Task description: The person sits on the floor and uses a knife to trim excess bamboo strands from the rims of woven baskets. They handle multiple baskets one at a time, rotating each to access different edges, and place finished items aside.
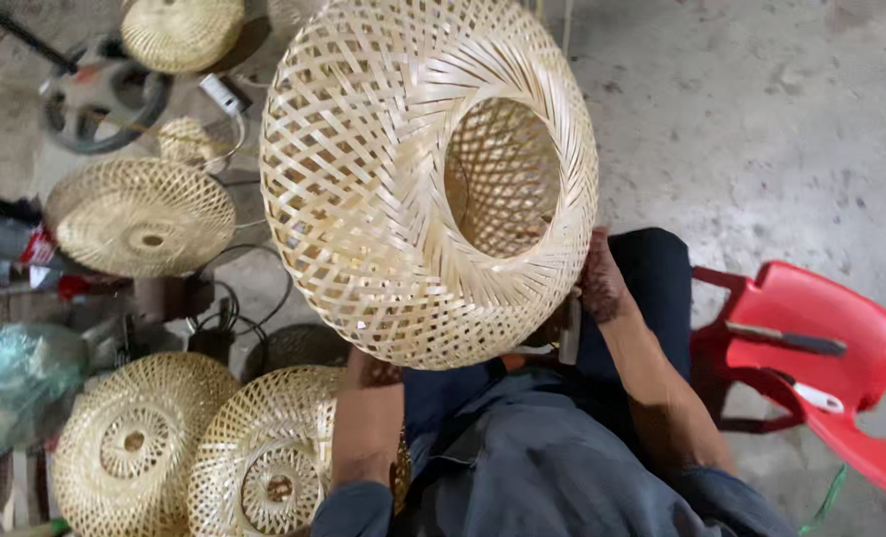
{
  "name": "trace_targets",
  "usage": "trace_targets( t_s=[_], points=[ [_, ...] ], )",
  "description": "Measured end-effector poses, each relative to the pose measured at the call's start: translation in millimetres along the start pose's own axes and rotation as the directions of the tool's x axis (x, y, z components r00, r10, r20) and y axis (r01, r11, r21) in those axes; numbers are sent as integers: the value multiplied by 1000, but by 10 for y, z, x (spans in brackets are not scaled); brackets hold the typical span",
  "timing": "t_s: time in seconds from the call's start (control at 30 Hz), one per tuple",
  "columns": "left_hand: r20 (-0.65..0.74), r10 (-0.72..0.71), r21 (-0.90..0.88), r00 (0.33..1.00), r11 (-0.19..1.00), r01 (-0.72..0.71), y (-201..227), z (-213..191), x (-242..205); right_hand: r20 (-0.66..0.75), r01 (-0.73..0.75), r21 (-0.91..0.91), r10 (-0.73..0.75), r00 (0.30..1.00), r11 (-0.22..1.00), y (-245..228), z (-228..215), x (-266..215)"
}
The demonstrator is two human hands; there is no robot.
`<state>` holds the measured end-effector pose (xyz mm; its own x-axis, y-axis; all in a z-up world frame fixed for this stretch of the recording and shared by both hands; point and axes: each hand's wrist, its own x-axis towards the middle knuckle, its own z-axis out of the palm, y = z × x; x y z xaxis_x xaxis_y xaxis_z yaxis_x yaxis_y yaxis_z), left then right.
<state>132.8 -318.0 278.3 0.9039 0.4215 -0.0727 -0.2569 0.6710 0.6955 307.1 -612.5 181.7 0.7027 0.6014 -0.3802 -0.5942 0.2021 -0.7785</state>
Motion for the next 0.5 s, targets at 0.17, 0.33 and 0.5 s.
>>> trace_targets(
  t_s=[0.17, 0.33, 0.5],
  points=[
    [-145, 209, -32, 967, 976, -216, 465, -139, -49, -134, 71, 15, -68, 989, 997, -342, -309, -75],
    [-155, 176, 208, 972, 968, -142, 399, -287, -200, 29, 292, -180, -291, 956, 940, -702, -161, -83],
    [-282, 186, 266, 941, 958, -110, 251, -417, -239, 83, 272, -246, -259, 962, 930, -991, 134, -149]
  ],
)
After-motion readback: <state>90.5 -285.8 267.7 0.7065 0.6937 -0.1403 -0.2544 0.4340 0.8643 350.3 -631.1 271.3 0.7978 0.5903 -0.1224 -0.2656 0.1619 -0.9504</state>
